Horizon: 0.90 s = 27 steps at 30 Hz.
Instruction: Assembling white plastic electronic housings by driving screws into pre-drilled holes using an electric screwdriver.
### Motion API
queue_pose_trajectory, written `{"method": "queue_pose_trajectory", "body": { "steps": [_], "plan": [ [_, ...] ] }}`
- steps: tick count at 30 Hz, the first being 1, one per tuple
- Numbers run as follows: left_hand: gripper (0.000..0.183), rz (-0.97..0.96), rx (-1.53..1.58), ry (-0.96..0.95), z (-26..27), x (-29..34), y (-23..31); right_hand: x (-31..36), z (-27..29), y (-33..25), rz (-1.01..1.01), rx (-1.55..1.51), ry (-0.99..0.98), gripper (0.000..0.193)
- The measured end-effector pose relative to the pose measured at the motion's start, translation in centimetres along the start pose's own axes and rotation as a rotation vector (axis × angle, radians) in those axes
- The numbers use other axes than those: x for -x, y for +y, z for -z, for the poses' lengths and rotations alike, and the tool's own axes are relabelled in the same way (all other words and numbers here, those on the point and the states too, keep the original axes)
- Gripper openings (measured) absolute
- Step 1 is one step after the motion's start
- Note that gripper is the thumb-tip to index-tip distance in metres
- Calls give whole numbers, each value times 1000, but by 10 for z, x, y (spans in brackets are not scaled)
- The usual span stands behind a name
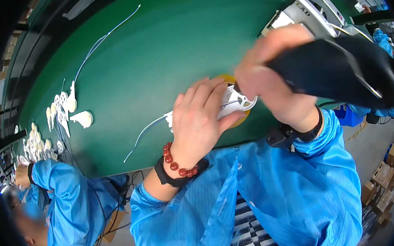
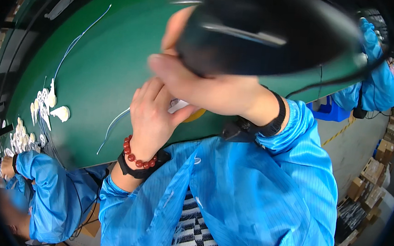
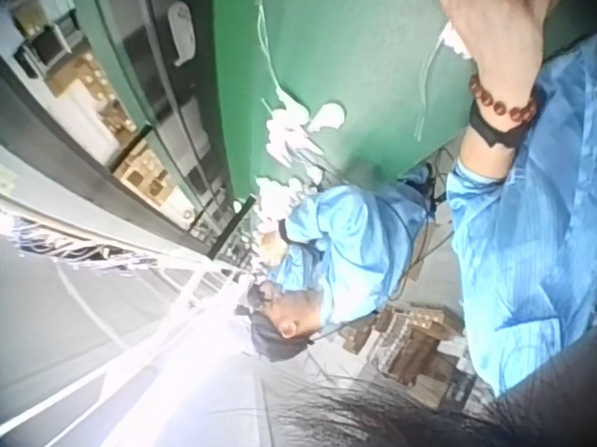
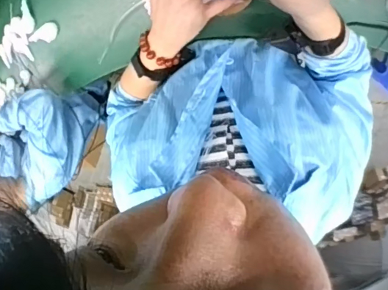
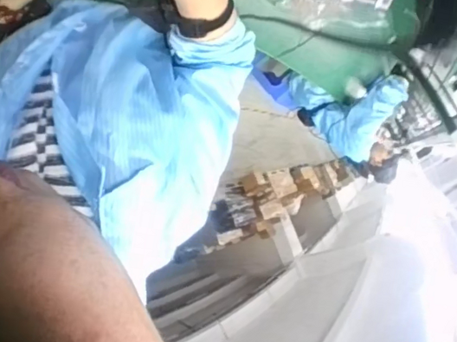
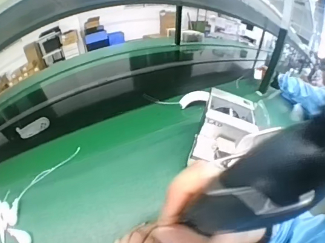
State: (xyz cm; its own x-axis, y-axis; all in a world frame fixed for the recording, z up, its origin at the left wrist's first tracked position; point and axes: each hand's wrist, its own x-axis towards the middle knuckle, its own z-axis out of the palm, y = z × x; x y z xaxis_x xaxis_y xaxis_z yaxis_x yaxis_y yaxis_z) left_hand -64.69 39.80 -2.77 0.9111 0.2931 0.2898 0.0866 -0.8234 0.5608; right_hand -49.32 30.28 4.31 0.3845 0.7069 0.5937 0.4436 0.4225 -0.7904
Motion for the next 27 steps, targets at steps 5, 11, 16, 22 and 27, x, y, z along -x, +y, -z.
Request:
{"method": "queue_pose_trajectory", "body": {
  "steps": [5, 11, 16, 22, 27],
  "plan": [
    [53, -30, 22, 64, -3, -4, 2, 1, 67, -21, 53, -223, 181, 15],
    [56, -23, -20, 59, -5, -1, 6, 2, 112, -1, 85, -62, 449, 7],
    [58, -14, -15, 37, -3, -4, 7, 1, 108, 10, 66, 81, 493, 6],
    [60, -23, -22, 40, -4, -2, 6, -2, 100, 14, 52, 193, 621, 9],
    [60, -30, -15, 38, -3, -4, 6, -1, 102, 17, 28, 196, 633, 9]
  ]
}}
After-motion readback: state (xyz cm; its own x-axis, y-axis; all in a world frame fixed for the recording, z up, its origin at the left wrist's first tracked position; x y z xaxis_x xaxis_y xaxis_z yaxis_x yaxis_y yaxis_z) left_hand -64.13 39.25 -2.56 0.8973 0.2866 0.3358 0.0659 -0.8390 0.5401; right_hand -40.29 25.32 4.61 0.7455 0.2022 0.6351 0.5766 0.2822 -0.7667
